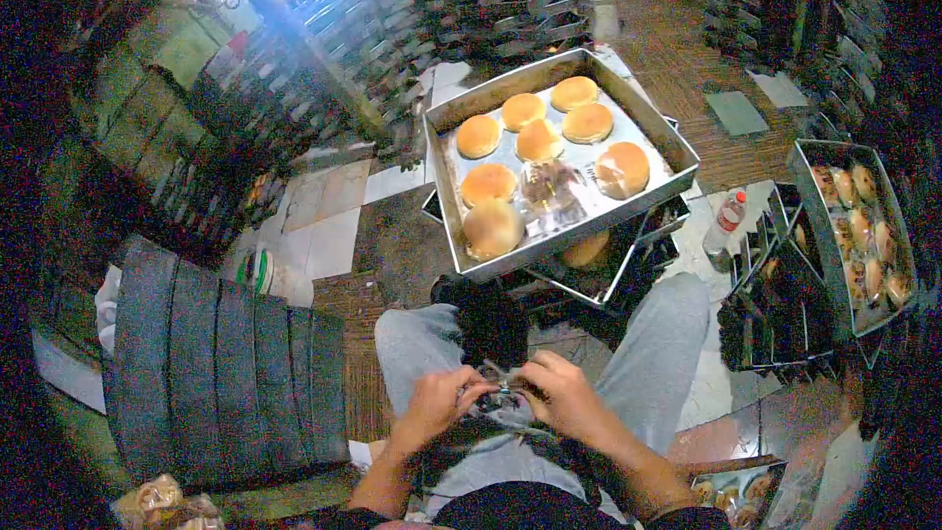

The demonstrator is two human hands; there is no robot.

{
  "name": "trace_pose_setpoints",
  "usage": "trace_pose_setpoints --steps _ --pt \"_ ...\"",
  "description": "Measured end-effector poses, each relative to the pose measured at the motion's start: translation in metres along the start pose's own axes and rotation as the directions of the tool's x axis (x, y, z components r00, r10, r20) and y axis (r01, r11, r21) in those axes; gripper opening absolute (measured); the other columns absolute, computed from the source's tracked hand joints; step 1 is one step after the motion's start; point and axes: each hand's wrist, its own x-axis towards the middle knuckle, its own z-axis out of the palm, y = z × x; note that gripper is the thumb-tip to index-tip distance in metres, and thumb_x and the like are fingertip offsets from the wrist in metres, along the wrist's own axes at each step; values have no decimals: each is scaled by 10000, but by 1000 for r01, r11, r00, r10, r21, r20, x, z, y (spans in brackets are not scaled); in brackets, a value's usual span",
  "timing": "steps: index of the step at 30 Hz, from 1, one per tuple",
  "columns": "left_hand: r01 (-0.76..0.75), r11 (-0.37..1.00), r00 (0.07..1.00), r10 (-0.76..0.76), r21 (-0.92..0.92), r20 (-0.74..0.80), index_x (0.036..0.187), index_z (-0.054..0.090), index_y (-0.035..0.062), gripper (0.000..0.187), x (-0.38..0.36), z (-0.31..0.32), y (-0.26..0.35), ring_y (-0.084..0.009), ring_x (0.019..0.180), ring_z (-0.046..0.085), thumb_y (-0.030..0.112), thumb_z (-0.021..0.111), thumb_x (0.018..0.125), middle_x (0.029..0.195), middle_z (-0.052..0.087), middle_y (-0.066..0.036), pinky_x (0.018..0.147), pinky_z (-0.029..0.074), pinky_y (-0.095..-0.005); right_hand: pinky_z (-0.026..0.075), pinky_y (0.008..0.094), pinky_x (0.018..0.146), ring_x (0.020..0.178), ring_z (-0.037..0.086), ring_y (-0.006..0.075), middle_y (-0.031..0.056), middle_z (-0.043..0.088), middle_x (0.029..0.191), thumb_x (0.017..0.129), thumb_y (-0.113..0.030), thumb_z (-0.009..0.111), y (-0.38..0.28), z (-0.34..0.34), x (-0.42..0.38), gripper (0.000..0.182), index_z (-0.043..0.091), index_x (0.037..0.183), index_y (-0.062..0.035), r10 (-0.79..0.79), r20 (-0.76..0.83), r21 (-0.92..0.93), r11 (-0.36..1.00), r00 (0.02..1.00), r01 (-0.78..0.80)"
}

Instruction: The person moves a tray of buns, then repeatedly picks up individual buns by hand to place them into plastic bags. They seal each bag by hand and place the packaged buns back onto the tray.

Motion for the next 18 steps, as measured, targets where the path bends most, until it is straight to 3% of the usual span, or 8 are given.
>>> trace_pose_setpoints --steps 2,4,5,8,11,13,15,18 --pt "-208 956 977 211 207 6 920 663 113 243 16 -4 -2 -346 668 661 338 744 881 682 667 -113 697 540 -467 525 416 721 868 660 355 155 656 936 782 -26 775 -2 -6 -6 198 700 966 -25 49 44 27 998 998 -51" --pt "-326 901 945 321 288 64 960 685 128 214 27 -10 -1 -317 720 676 317 741 875 756 692 -103 791 534 -465 558 409 829 1005 683 359 187 686 1112 847 -91 756 -8 -17 -9 268 707 1102 -25 177 287 1 983 942 -185" --pt "-427 828 903 408 364 131 999 708 144 202 31 -12 -1 -288 771 691 296 738 869 829 718 -93 885 528 -464 558 409 829 1005 683 359 187 686 1112 847 -91 756 -8 -13 -11 268 707 1102 -25 178 280 -1 983 943 -185" --pt "-545 718 805 592 433 31 1122 684 116 318 42 -14 3 -235 964 684 257 732 840 984 724 -66 1007 464 -472 470 453 1094 1264 577 393 217 599 1342 902 -170 701 -1 4 -12 501 577 1372 -50 -234 135 -70 967 963 245" --pt "-541 682 809 582 492 82 1202 654 80 399 42 -22 6 -210 1116 643 223 713 834 1122 709 -48 1029 455 -463 457 469 1101 1269 570 398 213 600 1340 904 -166 695 -11 8 -13 496 572 1367 -37 -49 148 -102 993 988 64" --pt "-527 706 819 571 474 61 1209 653 89 381 38 -25 4 -215 1136 642 209 696 850 1146 711 -48 1030 456 -465 416 506 1131 1299 538 420 255 553 1381 907 -200 697 -8 10 -6 533 544 1384 -20 -107 177 -46 992 978 117" --pt "-516 728 827 561 452 40 1217 652 98 366 36 -29 2 -221 1157 641 195 680 865 1170 714 -47 1030 458 -467 376 548 1150 1318 495 477 304 494 1420 904 -246 700 -20 15 -2 603 494 1408 13 -40 219 -261 960 975 98" --pt "-512 713 822 568 479 35 1231 665 118 327 28 -34 0 -241 1343 532 158 656 906 1309 681 -41 1113 361 -520 310 575 1183 1415 352 523 342 397 1487 898 -260 700 -16 28 2 687 416 1428 73 -40 296 -194 976 954 101"
